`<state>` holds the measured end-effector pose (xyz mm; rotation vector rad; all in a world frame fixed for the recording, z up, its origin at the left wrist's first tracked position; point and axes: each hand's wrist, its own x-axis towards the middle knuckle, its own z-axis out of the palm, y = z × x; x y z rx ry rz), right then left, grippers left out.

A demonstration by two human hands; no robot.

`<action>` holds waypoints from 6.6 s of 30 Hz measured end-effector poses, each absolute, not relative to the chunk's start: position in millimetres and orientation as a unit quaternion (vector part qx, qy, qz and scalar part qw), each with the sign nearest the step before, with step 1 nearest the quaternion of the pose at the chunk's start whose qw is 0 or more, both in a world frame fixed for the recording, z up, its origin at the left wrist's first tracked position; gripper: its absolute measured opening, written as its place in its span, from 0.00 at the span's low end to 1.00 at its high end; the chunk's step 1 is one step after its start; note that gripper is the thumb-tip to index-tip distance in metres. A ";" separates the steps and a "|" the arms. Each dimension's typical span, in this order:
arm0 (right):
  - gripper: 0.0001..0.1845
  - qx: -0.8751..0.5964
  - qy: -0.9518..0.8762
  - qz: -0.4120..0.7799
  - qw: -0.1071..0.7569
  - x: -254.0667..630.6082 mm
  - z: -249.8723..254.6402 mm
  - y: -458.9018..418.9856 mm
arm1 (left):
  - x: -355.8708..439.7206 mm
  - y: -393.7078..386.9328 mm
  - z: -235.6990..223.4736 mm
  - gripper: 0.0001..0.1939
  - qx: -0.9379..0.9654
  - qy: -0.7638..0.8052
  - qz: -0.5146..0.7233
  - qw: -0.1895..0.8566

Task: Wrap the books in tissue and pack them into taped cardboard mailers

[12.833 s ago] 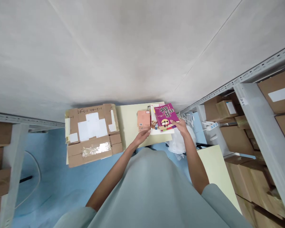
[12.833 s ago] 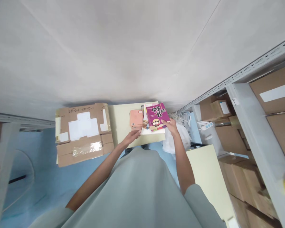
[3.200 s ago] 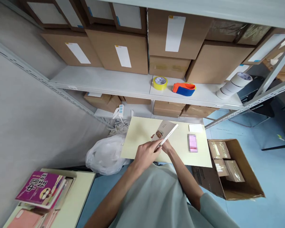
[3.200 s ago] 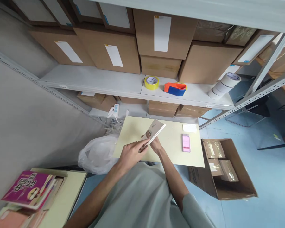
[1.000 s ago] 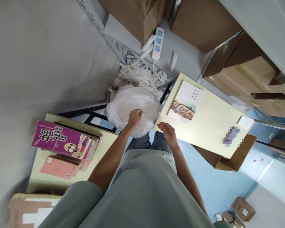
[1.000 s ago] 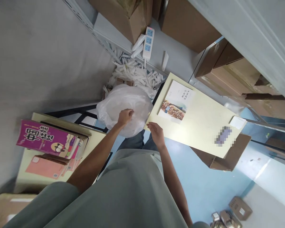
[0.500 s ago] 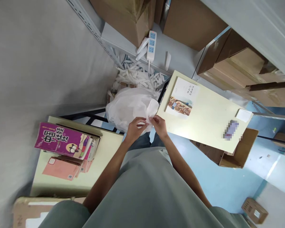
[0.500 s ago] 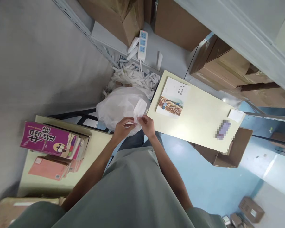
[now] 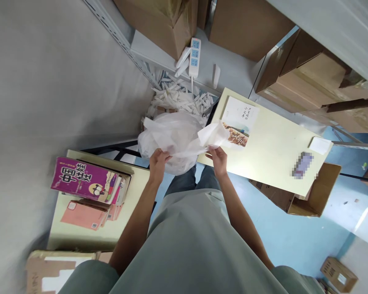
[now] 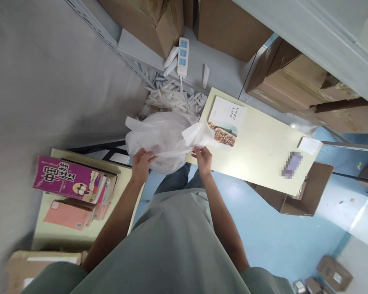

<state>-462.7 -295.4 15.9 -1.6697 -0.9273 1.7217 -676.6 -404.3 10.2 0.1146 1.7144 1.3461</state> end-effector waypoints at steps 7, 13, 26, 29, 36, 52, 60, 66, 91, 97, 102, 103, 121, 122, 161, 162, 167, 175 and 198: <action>0.22 -0.661 -0.308 0.598 0.333 -454.4 28.1 -294.5 | -675.3 -407.5 13.9 0.15 0.016 0.692 0.584 0.423; 0.13 -0.621 -0.215 0.641 0.398 -440.8 51.0 -299.5 | -664.4 -416.9 46.5 0.21 0.146 0.730 0.565 0.355; 0.05 -0.589 -0.104 0.613 0.517 -343.8 96.5 -277.9 | -610.6 -390.3 61.9 0.25 0.351 0.713 0.448 0.408; 0.07 -0.606 -0.109 0.569 0.545 -309.5 95.6 -281.4 | -577.5 -360.4 66.6 0.21 0.322 0.686 0.458 0.465; 0.18 -0.672 -0.136 0.496 0.533 -220.8 64.0 -281.9 | -486.2 -303.9 48.0 0.27 0.158 0.668 0.396 0.610; 0.29 -0.792 -0.292 0.445 0.300 -85.4 -1.4 -253.4 | -341.4 -227.3 1.8 0.32 0.572 0.737 0.162 0.321; 0.23 -0.681 -0.638 0.319 0.166 -73.7 9.1 -207.0 | -323.9 -245.3 -27.8 0.47 0.624 0.712 0.133 0.294; 0.14 -0.661 -0.602 0.376 0.244 -63.3 11.1 -151.7 | -338.1 -245.0 -33.1 0.50 0.628 0.707 0.121 0.300; 0.24 -0.736 -0.606 0.210 0.215 -19.7 22.8 -180.9 | -296.8 -227.7 -22.3 0.42 0.687 0.650 0.083 0.314; 0.31 -0.565 -0.723 0.371 0.144 -136.7 -12.7 -192.8 | -305.5 -199.8 -36.5 0.39 0.722 0.598 0.099 0.334; 0.36 -0.572 -0.762 0.293 0.080 -130.4 -46.8 -188.4 | -316.8 -208.0 -37.2 0.40 0.710 0.636 0.068 0.295; 0.37 -0.571 -0.770 0.275 0.074 -118.6 -50.1 -189.0 | -318.5 -211.9 -36.4 0.40 0.700 0.654 0.059 0.280; 0.45 -0.586 -0.782 0.201 0.071 -61.8 -61.6 -199.3 | -376.5 -232.5 -41.2 0.49 0.611 0.736 0.132 0.258; 0.45 -0.585 -0.783 0.200 0.073 -61.5 -62.3 -199.9 | -385.0 -231.1 -40.0 0.43 0.602 0.744 0.143 0.252; 0.39 -0.589 -0.446 0.591 0.324 -105.7 -12.1 -216.6 | -340.8 -256.2 15.8 0.17 0.387 0.760 0.309 0.420; 0.38 -0.600 -0.466 0.571 0.309 -102.3 -17.6 -218.1 | -341.4 -258.7 9.1 0.15 0.411 0.764 0.288 0.405; 0.33 -0.638 -0.548 0.483 0.246 -103.2 -36.0 -222.7 | -356.0 -265.7 -16.0 0.10 0.450 0.779 0.204 0.385; 0.33 -0.659 -0.603 0.403 0.201 -113.8 -48.7 -219.6 | -366.1 -266.0 -26.6 0.22 0.381 0.850 0.200 0.304; 0.29 -0.673 -0.610 0.364 0.207 -121.7 -51.5 -226.4 | -328.0 -242.2 -17.8 0.13 0.493 0.782 0.131 0.359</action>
